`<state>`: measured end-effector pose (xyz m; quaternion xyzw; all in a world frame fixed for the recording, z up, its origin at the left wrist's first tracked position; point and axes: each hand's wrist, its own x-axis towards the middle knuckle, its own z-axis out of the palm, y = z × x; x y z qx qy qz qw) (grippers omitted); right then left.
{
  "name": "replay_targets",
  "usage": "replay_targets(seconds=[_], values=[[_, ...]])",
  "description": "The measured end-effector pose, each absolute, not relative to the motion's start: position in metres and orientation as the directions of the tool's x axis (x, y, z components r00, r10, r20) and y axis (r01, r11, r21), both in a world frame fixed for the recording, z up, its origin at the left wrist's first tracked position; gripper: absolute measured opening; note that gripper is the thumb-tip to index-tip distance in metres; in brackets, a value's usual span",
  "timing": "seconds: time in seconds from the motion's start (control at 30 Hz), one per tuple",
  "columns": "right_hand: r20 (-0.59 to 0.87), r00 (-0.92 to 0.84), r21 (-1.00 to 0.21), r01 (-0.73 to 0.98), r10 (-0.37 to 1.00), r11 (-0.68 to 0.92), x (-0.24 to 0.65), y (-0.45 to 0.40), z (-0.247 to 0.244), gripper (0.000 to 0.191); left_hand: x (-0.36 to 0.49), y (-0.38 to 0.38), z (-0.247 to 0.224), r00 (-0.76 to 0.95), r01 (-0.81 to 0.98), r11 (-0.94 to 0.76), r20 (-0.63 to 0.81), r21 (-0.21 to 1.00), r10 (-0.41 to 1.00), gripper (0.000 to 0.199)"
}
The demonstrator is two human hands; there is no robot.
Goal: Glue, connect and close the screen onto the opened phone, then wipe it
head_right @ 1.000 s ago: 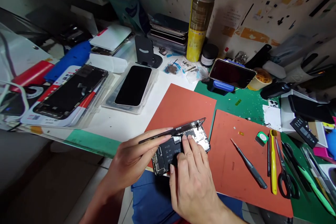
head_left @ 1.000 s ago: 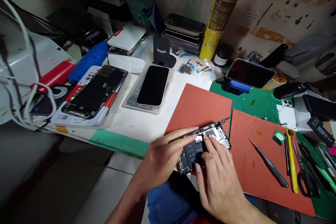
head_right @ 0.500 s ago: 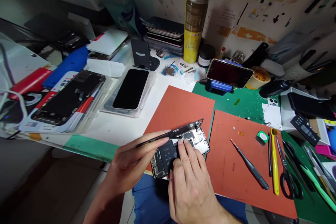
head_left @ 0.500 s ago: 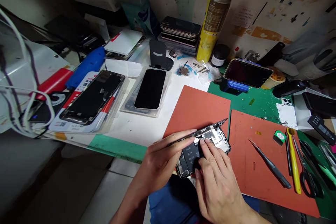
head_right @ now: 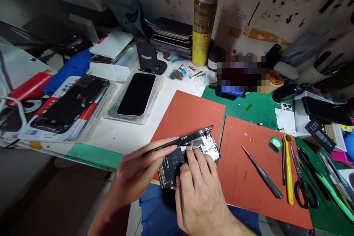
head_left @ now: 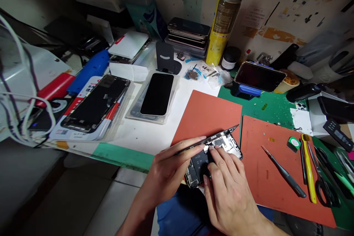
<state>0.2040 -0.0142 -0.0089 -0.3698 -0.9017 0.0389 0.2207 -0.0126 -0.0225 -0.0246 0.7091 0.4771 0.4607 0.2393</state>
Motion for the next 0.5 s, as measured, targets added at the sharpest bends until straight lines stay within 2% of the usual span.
replay_targets(seconds=[0.5], values=[[0.386,-0.622,-0.22,0.656,0.681,0.723,0.2031,-0.0114,-0.0074,0.018,-0.0134,-0.0215,-0.0277,0.12,0.455,-0.441,0.437,0.774,0.891,0.057]])
